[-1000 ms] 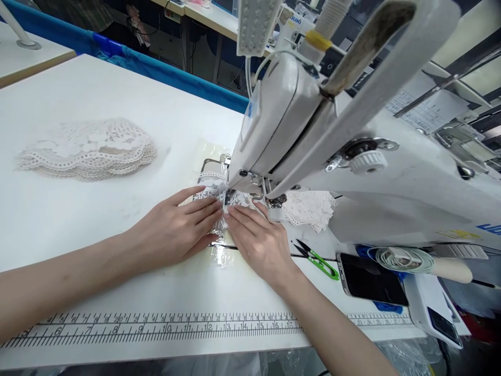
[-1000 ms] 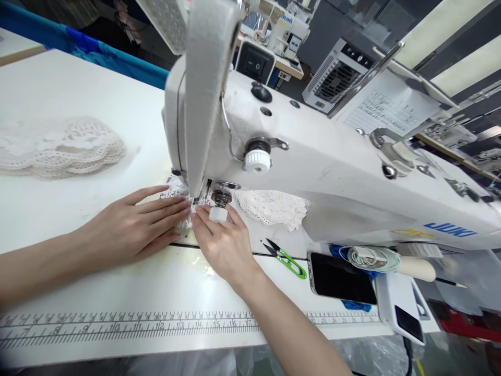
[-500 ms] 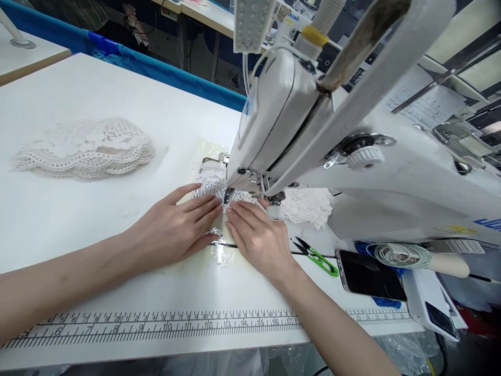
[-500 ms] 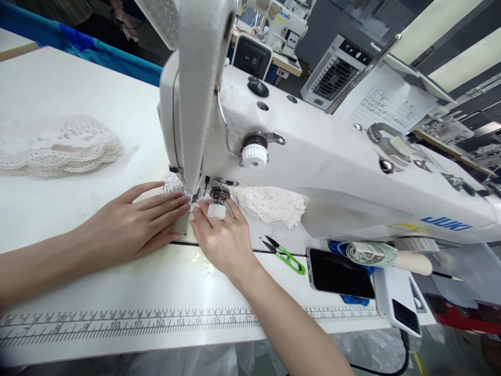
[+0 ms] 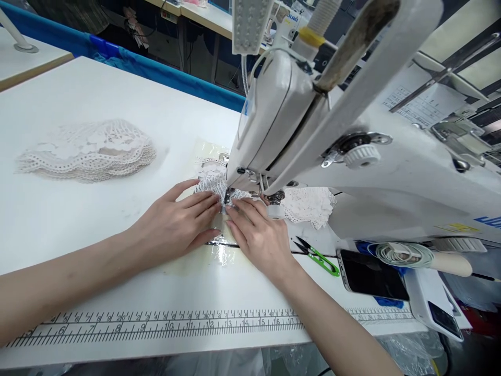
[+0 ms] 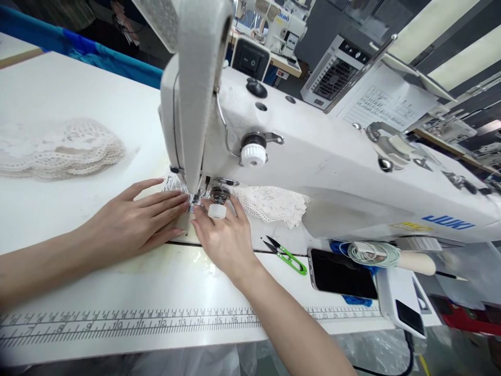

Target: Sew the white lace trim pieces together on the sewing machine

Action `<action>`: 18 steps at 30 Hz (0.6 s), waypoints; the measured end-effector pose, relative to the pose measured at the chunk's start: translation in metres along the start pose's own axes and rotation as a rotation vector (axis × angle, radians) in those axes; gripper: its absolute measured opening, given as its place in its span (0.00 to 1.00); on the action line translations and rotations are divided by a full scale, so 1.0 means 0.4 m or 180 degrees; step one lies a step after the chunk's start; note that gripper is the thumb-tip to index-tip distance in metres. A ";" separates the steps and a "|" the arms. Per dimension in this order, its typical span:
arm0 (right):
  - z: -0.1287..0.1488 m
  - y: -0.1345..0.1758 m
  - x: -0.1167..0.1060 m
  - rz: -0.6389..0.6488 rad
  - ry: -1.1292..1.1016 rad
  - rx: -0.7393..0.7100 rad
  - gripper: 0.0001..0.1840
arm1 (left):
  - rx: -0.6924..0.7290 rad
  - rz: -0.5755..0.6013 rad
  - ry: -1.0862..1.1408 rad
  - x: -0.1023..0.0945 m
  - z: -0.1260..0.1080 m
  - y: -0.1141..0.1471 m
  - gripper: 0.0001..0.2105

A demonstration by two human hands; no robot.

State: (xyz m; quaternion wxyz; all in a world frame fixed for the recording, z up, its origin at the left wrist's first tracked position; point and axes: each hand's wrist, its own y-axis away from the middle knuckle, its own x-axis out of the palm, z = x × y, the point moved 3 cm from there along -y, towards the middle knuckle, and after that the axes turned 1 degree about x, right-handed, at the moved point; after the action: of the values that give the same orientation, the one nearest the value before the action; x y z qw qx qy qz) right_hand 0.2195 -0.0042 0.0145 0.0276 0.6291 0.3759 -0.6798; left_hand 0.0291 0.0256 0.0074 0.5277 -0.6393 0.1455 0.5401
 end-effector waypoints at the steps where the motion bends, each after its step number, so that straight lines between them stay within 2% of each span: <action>1: -0.002 0.000 0.002 -0.0004 0.0014 0.0021 0.14 | -0.0014 -0.0010 0.0018 0.003 0.004 -0.001 0.19; 12: -0.029 0.002 -0.014 -0.0223 0.0143 0.0089 0.15 | -0.0126 -0.0080 0.0071 0.010 0.027 -0.007 0.21; 15: -0.032 0.003 -0.020 -0.0203 0.0089 0.0133 0.16 | -0.0304 -0.0079 -0.0007 0.011 0.048 -0.007 0.22; 18: -0.026 0.002 -0.026 -0.0201 0.0004 0.0166 0.14 | -0.0288 -0.0065 -0.0191 0.000 0.047 -0.008 0.22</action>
State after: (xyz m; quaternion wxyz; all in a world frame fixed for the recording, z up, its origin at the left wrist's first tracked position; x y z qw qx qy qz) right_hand 0.2309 -0.0037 0.0241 -0.0105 0.6178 0.3778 -0.6896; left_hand 0.0213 0.0424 0.0116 0.5078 -0.6475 0.0985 0.5596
